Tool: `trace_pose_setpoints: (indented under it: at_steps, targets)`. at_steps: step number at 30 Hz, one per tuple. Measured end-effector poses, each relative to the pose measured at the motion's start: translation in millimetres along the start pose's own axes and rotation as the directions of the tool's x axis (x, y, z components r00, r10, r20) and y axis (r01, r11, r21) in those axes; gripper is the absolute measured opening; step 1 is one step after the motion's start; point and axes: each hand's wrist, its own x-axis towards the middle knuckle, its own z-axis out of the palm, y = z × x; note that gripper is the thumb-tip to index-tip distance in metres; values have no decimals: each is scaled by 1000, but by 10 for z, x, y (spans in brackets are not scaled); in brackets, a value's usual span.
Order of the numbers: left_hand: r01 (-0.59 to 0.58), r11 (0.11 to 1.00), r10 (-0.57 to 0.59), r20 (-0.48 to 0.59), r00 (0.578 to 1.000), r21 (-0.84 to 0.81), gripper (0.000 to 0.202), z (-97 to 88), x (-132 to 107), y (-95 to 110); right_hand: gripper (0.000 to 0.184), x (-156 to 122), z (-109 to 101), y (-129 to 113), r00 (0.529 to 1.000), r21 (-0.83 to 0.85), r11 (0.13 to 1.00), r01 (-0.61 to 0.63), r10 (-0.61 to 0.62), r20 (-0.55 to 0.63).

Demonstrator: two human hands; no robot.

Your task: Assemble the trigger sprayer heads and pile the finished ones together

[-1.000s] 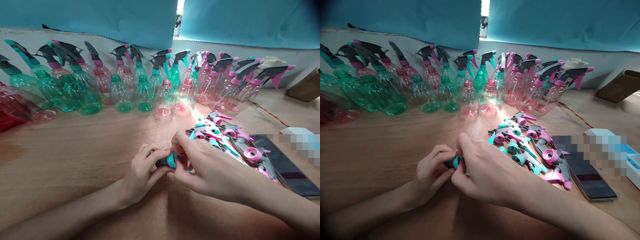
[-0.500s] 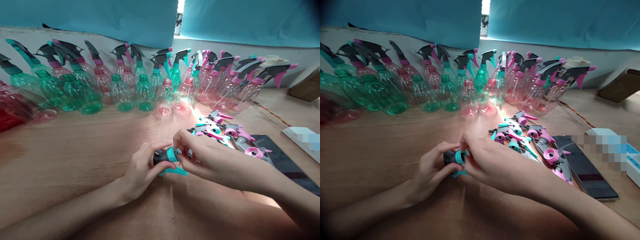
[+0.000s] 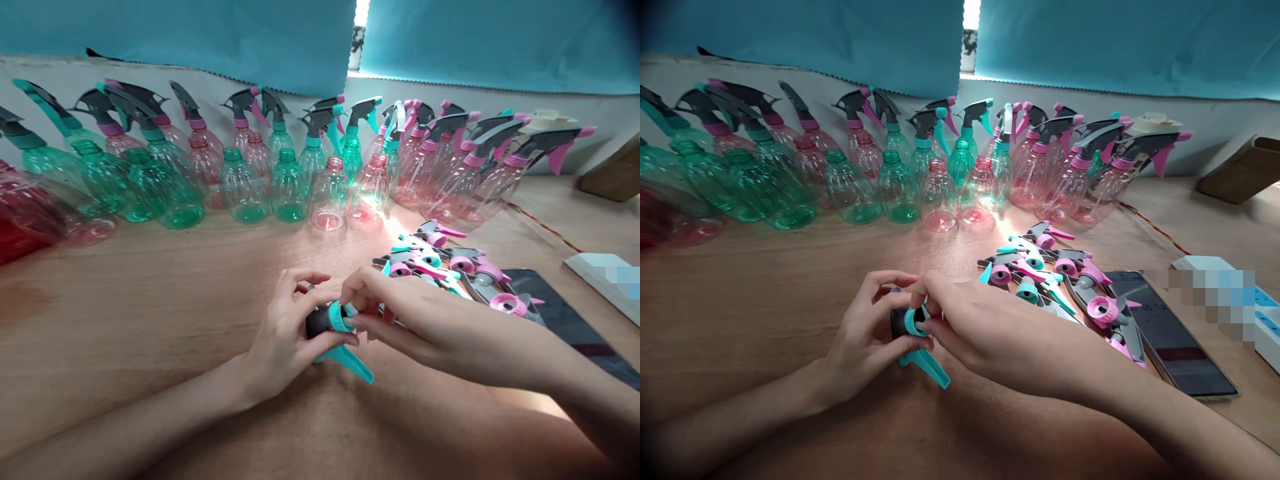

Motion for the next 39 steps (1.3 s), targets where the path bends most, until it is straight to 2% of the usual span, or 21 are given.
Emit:
trace_pose_setpoints:
  at_steps: [3, 10, 16, 21, 23, 27, 32, 36, 39]
  targets:
    - [-47, 998, 49, -45, 998, 39, 33, 1, -6, -2, 8, -6, -50, 62, 1000, 114, 993, -5, 4, 14]
    - [-101, 989, 113, -103, 988, 108, 28, -28, 14, 5, 12, 32, -142, 81, 995, 345, 939, -2, -32, 91]
    - [-112, 984, 128, -111, 986, 136, 27, -28, 9, -11, 14, 40, -159, 123, 992, 400, 916, 2, -53, 117]
    - [-130, 985, 141, -101, 985, 113, 29, -18, 3, -14, 12, 50, -133, 111, 994, 350, 937, -5, -32, 102]
    - [-155, 983, 164, -87, 983, 99, 29, -13, 1, -15, 12, 65, -102, 94, 997, 282, 959, 11, -33, 73]
    - [-166, 984, 171, -82, 982, 70, 30, -11, 3, -16, 15, 91, -32, 78, 997, 46, 997, 66, -63, -52]
    - [-139, 989, 142, -71, 987, 48, 34, -20, 0, -18, 11, 83, -8, 89, 976, -94, 989, 116, -131, -173]
    - [-142, 990, 143, -49, 989, 20, 36, -20, -9, -23, 3, 58, -56, 85, 969, -144, 980, 138, -164, -183]
    - [-136, 991, 136, -46, 990, -1, 34, -18, -7, -21, 7, 47, -79, 65, 971, -140, 979, 146, -169, -171]
